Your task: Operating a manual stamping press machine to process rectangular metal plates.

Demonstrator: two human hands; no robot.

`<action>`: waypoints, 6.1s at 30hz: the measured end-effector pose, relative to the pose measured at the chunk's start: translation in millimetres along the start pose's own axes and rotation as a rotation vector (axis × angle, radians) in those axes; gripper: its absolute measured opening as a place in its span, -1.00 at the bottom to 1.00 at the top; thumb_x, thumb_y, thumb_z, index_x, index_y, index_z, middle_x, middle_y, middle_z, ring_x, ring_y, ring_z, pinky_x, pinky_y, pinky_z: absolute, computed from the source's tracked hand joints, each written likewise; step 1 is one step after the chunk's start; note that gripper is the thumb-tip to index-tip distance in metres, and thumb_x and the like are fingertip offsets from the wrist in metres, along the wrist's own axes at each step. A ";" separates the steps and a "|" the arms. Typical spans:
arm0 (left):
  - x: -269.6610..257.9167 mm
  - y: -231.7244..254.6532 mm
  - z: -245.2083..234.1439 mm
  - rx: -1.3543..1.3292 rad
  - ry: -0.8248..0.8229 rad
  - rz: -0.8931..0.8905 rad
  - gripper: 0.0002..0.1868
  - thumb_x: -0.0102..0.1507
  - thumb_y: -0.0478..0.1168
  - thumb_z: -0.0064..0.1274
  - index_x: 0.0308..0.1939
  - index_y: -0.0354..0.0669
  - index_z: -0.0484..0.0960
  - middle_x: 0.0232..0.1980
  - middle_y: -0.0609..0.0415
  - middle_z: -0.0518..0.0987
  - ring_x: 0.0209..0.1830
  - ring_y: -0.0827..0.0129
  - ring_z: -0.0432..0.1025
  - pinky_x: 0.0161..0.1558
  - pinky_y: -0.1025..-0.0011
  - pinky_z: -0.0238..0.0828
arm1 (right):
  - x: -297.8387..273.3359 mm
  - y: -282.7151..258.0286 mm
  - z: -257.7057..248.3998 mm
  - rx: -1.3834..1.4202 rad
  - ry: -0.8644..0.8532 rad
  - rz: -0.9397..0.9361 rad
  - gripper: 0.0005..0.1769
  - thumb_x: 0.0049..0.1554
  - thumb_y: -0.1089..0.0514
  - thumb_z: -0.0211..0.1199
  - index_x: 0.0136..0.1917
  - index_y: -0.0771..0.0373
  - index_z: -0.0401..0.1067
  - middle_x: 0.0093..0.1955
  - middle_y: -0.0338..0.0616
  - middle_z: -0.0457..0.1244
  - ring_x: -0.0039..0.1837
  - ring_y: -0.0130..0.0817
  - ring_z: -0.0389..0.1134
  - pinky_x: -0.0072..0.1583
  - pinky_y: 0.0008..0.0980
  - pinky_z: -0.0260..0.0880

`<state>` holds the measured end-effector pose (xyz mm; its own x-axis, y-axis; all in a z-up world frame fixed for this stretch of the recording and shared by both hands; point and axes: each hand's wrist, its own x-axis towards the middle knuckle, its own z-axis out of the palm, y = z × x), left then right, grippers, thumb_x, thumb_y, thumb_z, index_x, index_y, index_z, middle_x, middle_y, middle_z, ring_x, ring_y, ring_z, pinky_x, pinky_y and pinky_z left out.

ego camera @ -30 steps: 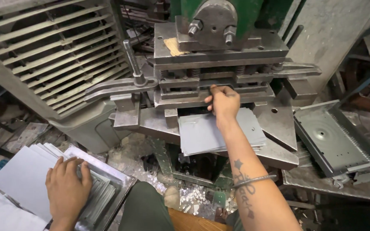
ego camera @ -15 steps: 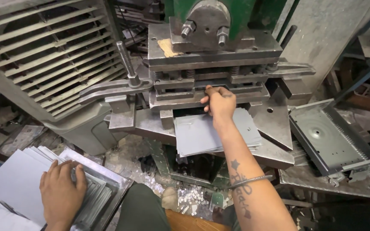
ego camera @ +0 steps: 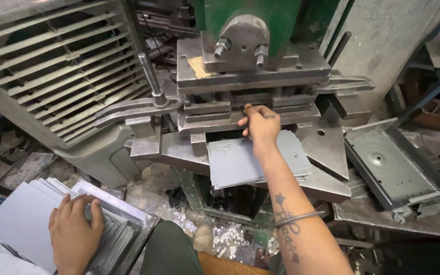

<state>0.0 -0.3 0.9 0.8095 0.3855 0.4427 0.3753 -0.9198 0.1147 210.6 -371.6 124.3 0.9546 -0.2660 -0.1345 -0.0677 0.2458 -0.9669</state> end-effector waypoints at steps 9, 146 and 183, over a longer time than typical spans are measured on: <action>-0.4 0.0 -0.2 -0.011 0.040 0.018 -0.70 0.37 -0.04 -0.02 -0.03 -0.11 0.72 0.11 0.10 0.71 0.55 0.08 0.42 0.52 0.07 0.25 | 2.7 -0.4 0.1 0.014 0.004 0.048 -0.79 0.25 0.14 0.15 0.02 0.31 0.49 -0.37 -0.17 0.34 -0.50 -0.51 0.12 -0.46 -0.57 -0.02; -9.7 -14.4 -8.3 -0.192 0.194 0.120 -0.71 0.35 -0.24 0.07 0.07 -0.29 0.75 0.33 -0.33 0.63 0.38 -0.31 0.47 0.38 0.02 0.40 | -66.8 0.2 -26.7 0.092 -0.059 0.157 -0.85 0.18 0.23 0.14 -0.24 0.25 0.38 -0.52 -0.25 0.16 -0.51 -0.47 0.04 -0.46 -0.46 0.00; -88.6 -11.0 -6.7 -0.094 -0.149 0.398 -0.28 0.24 -0.21 -0.06 0.51 -0.16 0.21 0.60 -0.13 0.21 0.59 0.08 0.09 0.58 0.18 -0.02 | -166.4 111.5 -114.6 -0.186 -0.247 0.430 -0.67 0.28 0.14 0.20 -0.09 0.44 0.64 -0.42 -0.02 0.34 -0.45 -0.37 0.21 -0.39 -0.44 0.06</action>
<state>-78.9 -24.8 -33.7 0.9417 -0.0004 0.3364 -0.0164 -0.9989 0.0446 10.9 -406.7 14.1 0.8676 0.0555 -0.4942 -0.4973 0.1089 -0.8607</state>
